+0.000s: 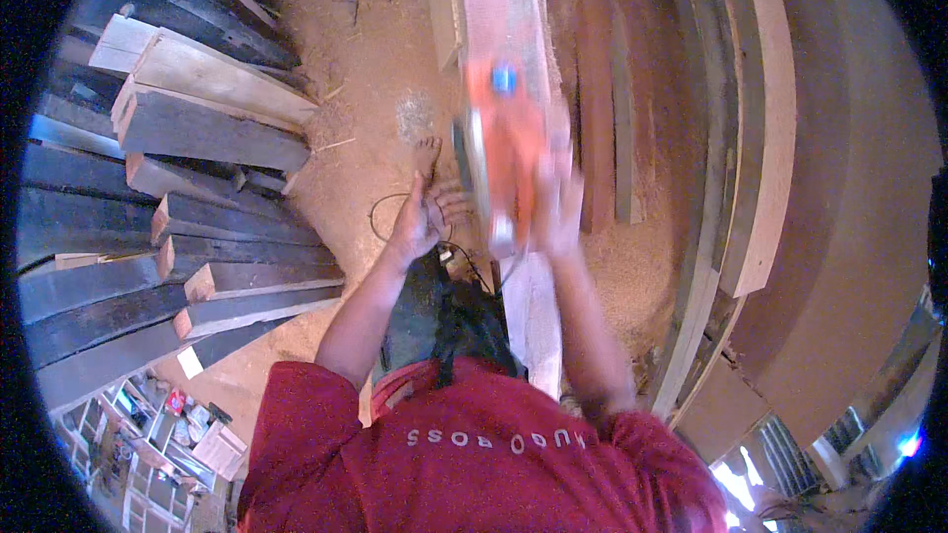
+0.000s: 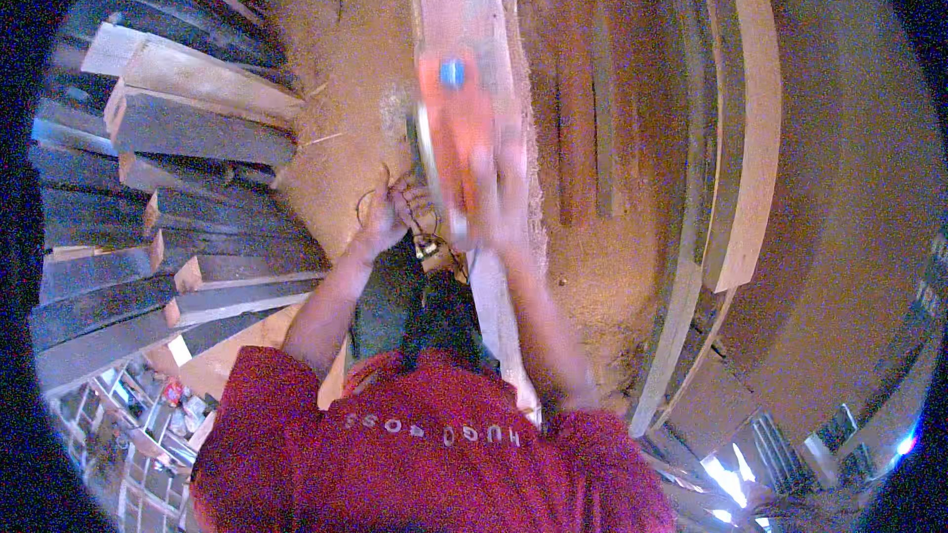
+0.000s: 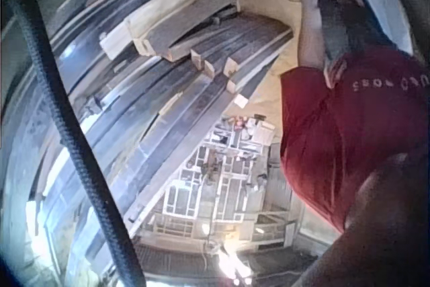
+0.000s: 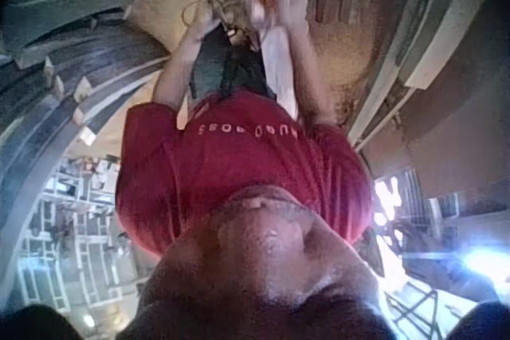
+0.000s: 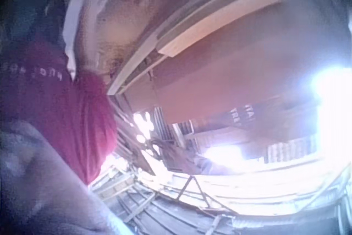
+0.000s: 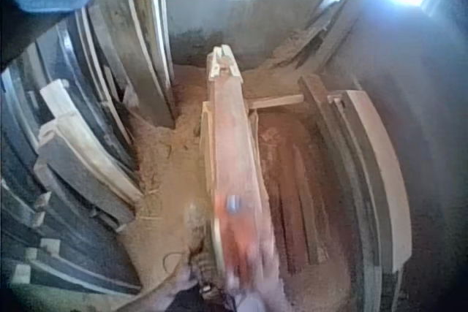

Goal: The person sands the surface of a long wooden beam using an electric sander, periodically lifting and turning the beam to check the progress.

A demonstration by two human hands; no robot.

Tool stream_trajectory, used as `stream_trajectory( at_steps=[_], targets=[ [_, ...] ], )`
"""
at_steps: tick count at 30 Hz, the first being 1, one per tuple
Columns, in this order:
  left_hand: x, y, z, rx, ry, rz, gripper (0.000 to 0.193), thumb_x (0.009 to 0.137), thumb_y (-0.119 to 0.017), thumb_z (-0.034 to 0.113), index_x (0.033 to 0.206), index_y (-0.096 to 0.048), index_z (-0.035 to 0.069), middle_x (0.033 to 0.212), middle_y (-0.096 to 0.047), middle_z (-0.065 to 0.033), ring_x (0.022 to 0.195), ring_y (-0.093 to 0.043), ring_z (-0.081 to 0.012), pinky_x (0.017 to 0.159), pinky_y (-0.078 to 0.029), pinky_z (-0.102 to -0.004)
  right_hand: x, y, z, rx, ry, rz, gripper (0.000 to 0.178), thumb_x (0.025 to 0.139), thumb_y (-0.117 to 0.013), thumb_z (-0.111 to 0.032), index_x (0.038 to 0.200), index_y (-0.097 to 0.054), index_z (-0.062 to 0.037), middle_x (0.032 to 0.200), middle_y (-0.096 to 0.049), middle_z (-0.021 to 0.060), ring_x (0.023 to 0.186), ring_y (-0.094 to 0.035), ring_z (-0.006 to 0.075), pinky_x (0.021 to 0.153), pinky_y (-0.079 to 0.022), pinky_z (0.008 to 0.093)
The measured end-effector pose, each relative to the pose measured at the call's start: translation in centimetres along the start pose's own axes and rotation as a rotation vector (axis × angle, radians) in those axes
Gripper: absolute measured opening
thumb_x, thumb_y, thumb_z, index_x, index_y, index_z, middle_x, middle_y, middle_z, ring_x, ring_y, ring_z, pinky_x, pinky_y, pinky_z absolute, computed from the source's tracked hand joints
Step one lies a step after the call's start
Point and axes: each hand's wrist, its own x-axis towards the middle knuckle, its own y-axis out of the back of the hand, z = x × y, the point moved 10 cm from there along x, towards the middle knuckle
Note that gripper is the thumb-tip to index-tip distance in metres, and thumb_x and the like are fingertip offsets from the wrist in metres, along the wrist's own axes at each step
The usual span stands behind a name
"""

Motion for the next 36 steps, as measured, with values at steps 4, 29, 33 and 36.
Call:
stream_trajectory(
  at_steps=[4,29,33,36],
  targets=[
    [2.3,-2.3,2.5,-0.004,-0.002,-0.087,0.088,0.092,-0.034,0.08,0.132,-0.055,0.005,0.116,-0.068,-0.0147,0.106,-0.064,-0.0255,0.096,-0.049,-0.0398,-21.1,2.7,5.8,0.042,-0.2,-0.026,0.059,0.1,-0.044,-0.057,0.077,-0.055,-0.0035,0.054,-0.05,0.0024,0.047,-0.05,0.013,0.045,-0.039,0.028],
    [1.2,-2.3,2.5,-0.019,-0.005,-0.031,0.098,0.087,-0.04,0.084,0.146,-0.039,0.005,0.113,-0.065,-0.0194,0.102,-0.065,-0.0281,0.096,-0.048,-0.0403,7.1,-1.4,-5.8,-0.02,0.093,0.139,0.058,0.101,-0.051,-0.051,0.075,-0.056,0.0008,0.071,-0.057,0.0044,0.07,-0.051,0.0118,0.061,-0.043,0.0329],
    [1.0,-2.8,2.1,0.035,-0.003,0.017,0.089,0.09,-0.05,0.074,0.144,-0.043,0.004,0.119,-0.064,-0.0207,0.108,-0.064,-0.0283,0.097,-0.049,-0.0399,15.0,-2.6,-3.5,0.061,-0.046,0.064,0.056,0.101,-0.052,-0.05,0.082,-0.063,0.0015,0.067,-0.061,0.0075,0.056,-0.06,0.0145,0.05,-0.048,0.0325],
    [0.8,-1.8,2.3,0.105,-0.029,0.053,0.073,0.094,-0.062,0.057,0.14,-0.048,0.003,0.117,-0.066,-0.0167,0.108,-0.064,-0.0262,0.096,-0.05,-0.0375,20.7,-4.2,-5.2,0.083,0.051,0.096,0.052,0.101,-0.051,-0.049,0.089,-0.064,-0.0006,0.062,-0.059,0.0077,0.047,-0.058,0.0159,0.043,-0.046,0.033]
  ],
)
